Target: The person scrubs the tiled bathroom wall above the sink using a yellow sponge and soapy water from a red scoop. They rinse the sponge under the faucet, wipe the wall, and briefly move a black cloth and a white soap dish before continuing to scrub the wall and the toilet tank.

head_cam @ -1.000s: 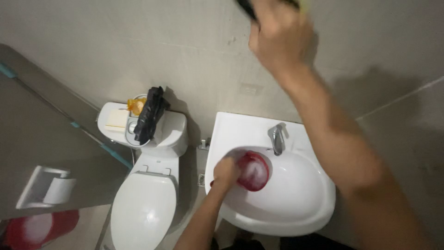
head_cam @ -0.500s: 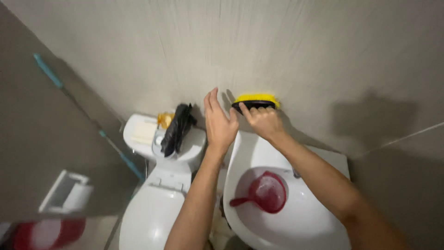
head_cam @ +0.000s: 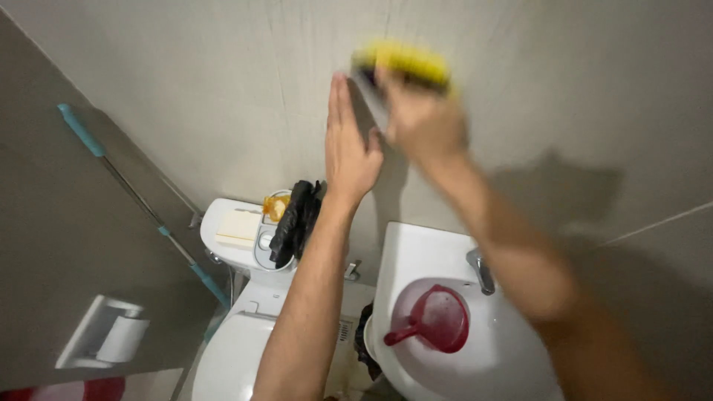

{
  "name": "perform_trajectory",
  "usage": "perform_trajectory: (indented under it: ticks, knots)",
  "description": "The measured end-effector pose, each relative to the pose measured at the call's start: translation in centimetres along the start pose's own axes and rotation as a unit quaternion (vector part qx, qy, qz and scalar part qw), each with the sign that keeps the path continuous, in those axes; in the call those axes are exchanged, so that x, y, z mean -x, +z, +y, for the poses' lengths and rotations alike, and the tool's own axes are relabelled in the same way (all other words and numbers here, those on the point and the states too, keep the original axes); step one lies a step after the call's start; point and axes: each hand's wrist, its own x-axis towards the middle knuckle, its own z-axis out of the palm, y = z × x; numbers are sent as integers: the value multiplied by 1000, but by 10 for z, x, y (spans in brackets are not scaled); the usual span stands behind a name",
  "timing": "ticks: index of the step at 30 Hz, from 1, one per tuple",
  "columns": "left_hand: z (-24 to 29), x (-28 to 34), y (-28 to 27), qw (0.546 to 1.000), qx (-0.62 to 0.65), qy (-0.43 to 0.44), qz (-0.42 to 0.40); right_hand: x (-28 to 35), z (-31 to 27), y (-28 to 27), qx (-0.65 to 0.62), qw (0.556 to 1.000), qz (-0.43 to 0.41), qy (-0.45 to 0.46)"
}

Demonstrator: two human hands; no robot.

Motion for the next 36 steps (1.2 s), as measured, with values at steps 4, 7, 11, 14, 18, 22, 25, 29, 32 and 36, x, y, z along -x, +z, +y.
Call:
perform_trajectory:
  ticks: [4,7,11,14,18,22,25,29,32,36]
  knots:
    - [-24,27,-4,994,-39,-88,-50,169,-32,91,10,985,-151,-80]
    - [-36,50,-9,990,-62,-91,-88,218,-50,108,-16,970,-222,-100]
    - [-61,71,-9,989,-68,-85,-104,138,-37,67,0,978,-181,-101]
    - [-63,64,-10,991,-31,-91,-93,32,-6,32,-6,999,-17,-34]
    - [-63,58,-11,992,-15,-87,-91,3,-5,29,-52,999,9,15]
    - [-75,63,-13,993,5,-87,-74,89,-47,68,-39,998,-48,-5]
    - [-70,74,-27,993,8,-93,-71,199,-78,120,-51,988,-134,-65]
    - [-49,104,-50,984,-24,-116,-135,312,-103,159,-41,948,-289,-129]
    - [-45,134,-57,980,-41,-119,-153,327,-121,149,-88,857,-507,18]
    - [-40,162,-40,974,-8,-149,-171,286,-109,92,-174,858,-457,158]
